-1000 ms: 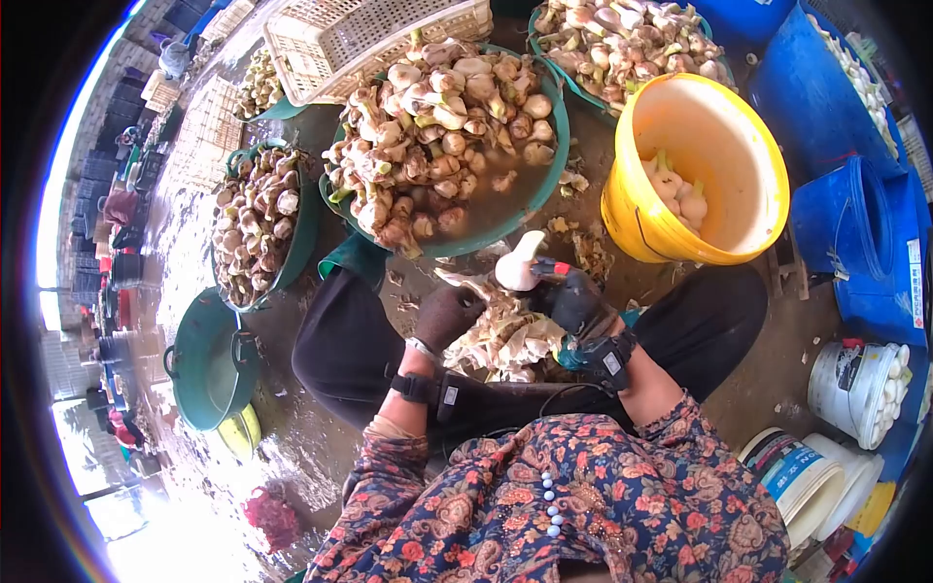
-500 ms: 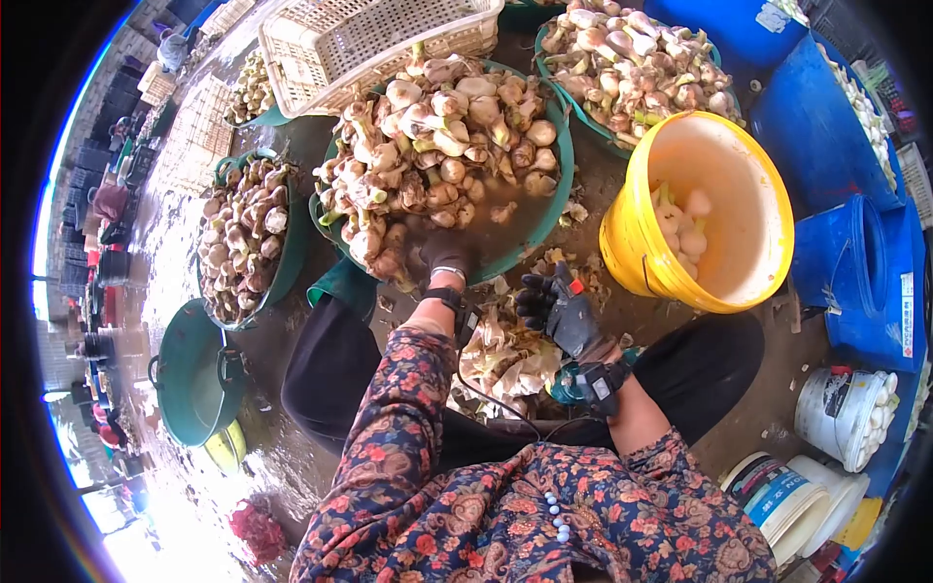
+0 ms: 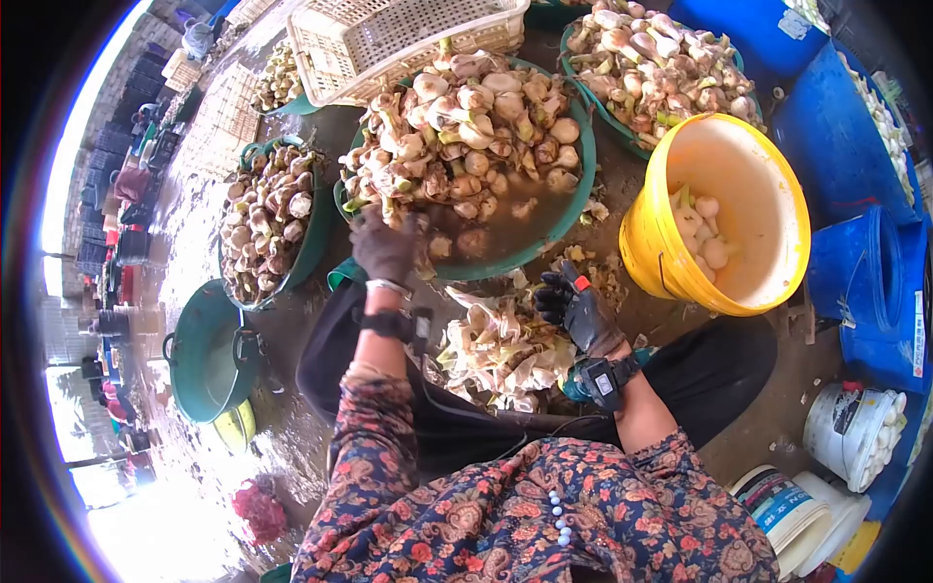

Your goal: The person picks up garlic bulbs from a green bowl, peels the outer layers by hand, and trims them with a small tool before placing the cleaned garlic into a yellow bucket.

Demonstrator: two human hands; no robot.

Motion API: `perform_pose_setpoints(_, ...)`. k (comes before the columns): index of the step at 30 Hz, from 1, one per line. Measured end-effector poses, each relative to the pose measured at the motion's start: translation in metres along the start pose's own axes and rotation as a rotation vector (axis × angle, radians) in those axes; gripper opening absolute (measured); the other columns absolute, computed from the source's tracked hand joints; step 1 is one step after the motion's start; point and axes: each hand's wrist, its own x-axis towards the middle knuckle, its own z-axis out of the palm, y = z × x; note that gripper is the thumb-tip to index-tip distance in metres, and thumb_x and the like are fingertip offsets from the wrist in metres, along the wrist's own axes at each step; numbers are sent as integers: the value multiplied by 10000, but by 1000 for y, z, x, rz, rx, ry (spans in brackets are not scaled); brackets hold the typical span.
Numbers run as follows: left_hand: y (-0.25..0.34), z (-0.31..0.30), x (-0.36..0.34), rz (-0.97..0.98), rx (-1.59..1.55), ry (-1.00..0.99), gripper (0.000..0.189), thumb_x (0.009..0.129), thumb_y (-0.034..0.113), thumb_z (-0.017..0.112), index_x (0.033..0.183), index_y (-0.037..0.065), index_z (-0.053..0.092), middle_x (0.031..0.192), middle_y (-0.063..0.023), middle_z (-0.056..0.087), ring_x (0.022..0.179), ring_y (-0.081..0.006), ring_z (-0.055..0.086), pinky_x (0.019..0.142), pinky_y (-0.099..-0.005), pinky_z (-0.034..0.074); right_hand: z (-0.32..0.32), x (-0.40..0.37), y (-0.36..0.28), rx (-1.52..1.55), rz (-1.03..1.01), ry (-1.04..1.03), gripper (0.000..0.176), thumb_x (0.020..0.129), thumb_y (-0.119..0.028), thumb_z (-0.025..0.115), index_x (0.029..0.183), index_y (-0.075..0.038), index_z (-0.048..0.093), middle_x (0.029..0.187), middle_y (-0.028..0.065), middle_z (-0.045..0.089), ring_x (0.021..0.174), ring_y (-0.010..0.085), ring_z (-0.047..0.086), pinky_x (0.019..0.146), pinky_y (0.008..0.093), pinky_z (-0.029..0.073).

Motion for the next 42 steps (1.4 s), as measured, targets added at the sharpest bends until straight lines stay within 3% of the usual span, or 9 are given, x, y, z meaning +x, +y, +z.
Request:
perform_pose_setpoints(3,-51,26,39,-141,17,-635,741,622,551,681,1132,35,530,1029,-221,618,970,-346,597,844,-402,463,3,5,4,-37,39,37,476,862,-496,536,1032,-53,564,807,71,644,692,162,621,605,272,482)
perform_pose_setpoints(9,-17,-33,9,-114,-746,-380,508,709,362,723,993,-37,585,871,-146,664,792,-227,645,685,-305,505,18,-8,9,-364,-64,68,557,860,-555,503,1009,-33,622,756,12,615,638,82,560,548,218,426)
perform_pose_setpoints(13,22,-52,-64,-133,-1300,-733,575,715,172,765,1165,-13,459,1045,-97,557,887,-154,583,733,-271,518,31,-4,27,-567,-284,140,335,874,-368,590,868,-46,685,672,-12,617,561,58,524,496,242,403)
perform_pose_setpoints(19,63,-79,-132,264,-983,-591,664,627,148,815,1173,-31,483,1129,-138,530,1008,-216,554,858,-328,468,21,-3,29,-734,-633,222,334,857,-296,630,730,13,637,549,-52,421,573,54,352,470,289,332)
perform_pose_setpoints(29,55,-82,-130,651,-562,-427,622,595,225,816,1120,47,534,1098,-167,534,958,-319,593,789,-368,505,11,4,38,-1132,-604,186,337,900,-279,535,743,6,623,559,65,561,519,147,547,472,334,394)
perform_pose_setpoints(31,51,-75,-127,542,-738,-509,618,617,192,807,1138,26,521,1106,-148,538,971,-280,591,804,-358,504,6,3,43,-1108,-668,182,324,905,-276,519,761,-4,621,575,58,567,521,157,556,469,325,398)
perform_pose_setpoints(33,48,-72,-124,94,-1205,-823,618,667,88,776,1192,-37,474,1133,-103,538,1026,-185,554,853,-322,491,17,-16,30,-136,-94,-48,274,901,-286,527,790,-46,599,606,31,558,503,130,520,458,279,392)
perform_pose_setpoints(39,50,-67,-133,-101,-1408,-848,668,651,83,787,1221,-28,455,1141,-107,529,1067,-186,529,927,-306,438,30,-19,17,-299,-63,101,312,896,-321,549,730,-60,586,578,-4,529,471,114,470,439,271,374)
perform_pose_setpoints(42,52,-67,-136,468,-826,-600,703,613,148,821,1212,0,485,1159,-134,480,1078,-217,523,910,-325,461,20,-13,25,-704,-320,161,394,888,-349,560,694,-8,595,540,42,535,467,147,480,444,328,378)
